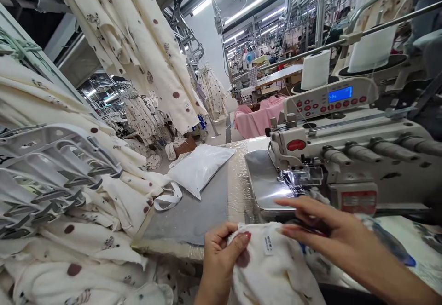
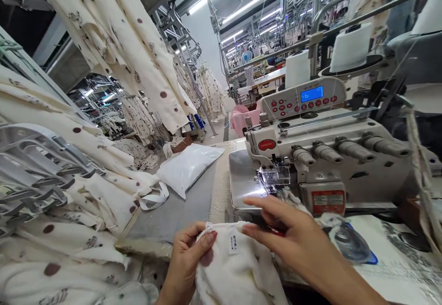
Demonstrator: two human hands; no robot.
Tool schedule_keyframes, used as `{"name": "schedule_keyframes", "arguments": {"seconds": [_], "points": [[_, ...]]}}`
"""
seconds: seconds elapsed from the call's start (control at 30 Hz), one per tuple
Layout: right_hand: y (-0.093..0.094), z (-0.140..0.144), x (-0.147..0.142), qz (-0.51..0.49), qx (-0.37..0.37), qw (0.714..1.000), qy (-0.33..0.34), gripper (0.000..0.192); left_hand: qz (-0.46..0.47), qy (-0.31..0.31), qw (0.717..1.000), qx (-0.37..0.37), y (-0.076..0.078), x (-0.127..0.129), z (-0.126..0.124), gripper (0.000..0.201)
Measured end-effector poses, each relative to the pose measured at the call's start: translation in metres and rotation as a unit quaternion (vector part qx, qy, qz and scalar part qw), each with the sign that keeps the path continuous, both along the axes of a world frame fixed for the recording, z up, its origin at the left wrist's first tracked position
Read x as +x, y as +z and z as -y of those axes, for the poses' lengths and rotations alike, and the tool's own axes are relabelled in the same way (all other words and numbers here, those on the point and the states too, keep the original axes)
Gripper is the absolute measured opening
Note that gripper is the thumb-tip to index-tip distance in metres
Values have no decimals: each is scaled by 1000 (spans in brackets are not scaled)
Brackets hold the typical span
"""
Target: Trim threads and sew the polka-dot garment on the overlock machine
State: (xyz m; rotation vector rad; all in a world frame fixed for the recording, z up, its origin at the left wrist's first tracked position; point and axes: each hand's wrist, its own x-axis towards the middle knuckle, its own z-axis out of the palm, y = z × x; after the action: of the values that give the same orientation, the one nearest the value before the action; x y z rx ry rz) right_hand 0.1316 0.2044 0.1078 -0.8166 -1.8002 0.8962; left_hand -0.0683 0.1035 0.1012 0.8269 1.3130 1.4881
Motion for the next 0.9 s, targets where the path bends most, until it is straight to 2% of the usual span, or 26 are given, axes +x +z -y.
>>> {"name": "schedule_keyframes", "arguments": {"seconds": [0.07, 0.13, 0.27, 0.4, 0.5, 0.53, 0.6, 0.7, 0.8, 0.9], "points": [[1, 3, -16, 19, -19, 996, 90, 32, 10, -12, 1000, 15, 1, 2, 1, 33], [0, 7, -26, 31, -21, 990, 137, 39, 3, -12, 999, 29, 2, 2, 3, 31], [-1, 10, -23, 28, -58, 981, 183, 55, -22, 5, 1000, 17, 9, 4, 10, 40], [3, 4, -15, 49, -123, 967, 217, 42, 22, -6, 999, -45, 16, 13, 15, 51], [9, 9, -22, 73, -139, 952, 263, 35, 44, -18, 998, -36, 19, 21, 16, 58], [10, 11, -25, 74, -138, 951, 267, 41, 46, -24, 998, -38, 19, 22, 17, 58], [10, 13, -28, 55, -129, 963, 232, 54, 44, -41, 996, -63, 18, 23, 18, 54], [0, 5, -21, 32, -128, 977, 168, 57, 46, -57, 993, -92, 14, 19, 22, 49], [-12, -2, -8, 59, -147, 968, 197, 56, 66, -58, 991, -103, 10, 12, 26, 47], [-13, 4, 3, 103, -184, 947, 242, 51, 77, -85, 985, -129, 8, 9, 29, 47]]}}
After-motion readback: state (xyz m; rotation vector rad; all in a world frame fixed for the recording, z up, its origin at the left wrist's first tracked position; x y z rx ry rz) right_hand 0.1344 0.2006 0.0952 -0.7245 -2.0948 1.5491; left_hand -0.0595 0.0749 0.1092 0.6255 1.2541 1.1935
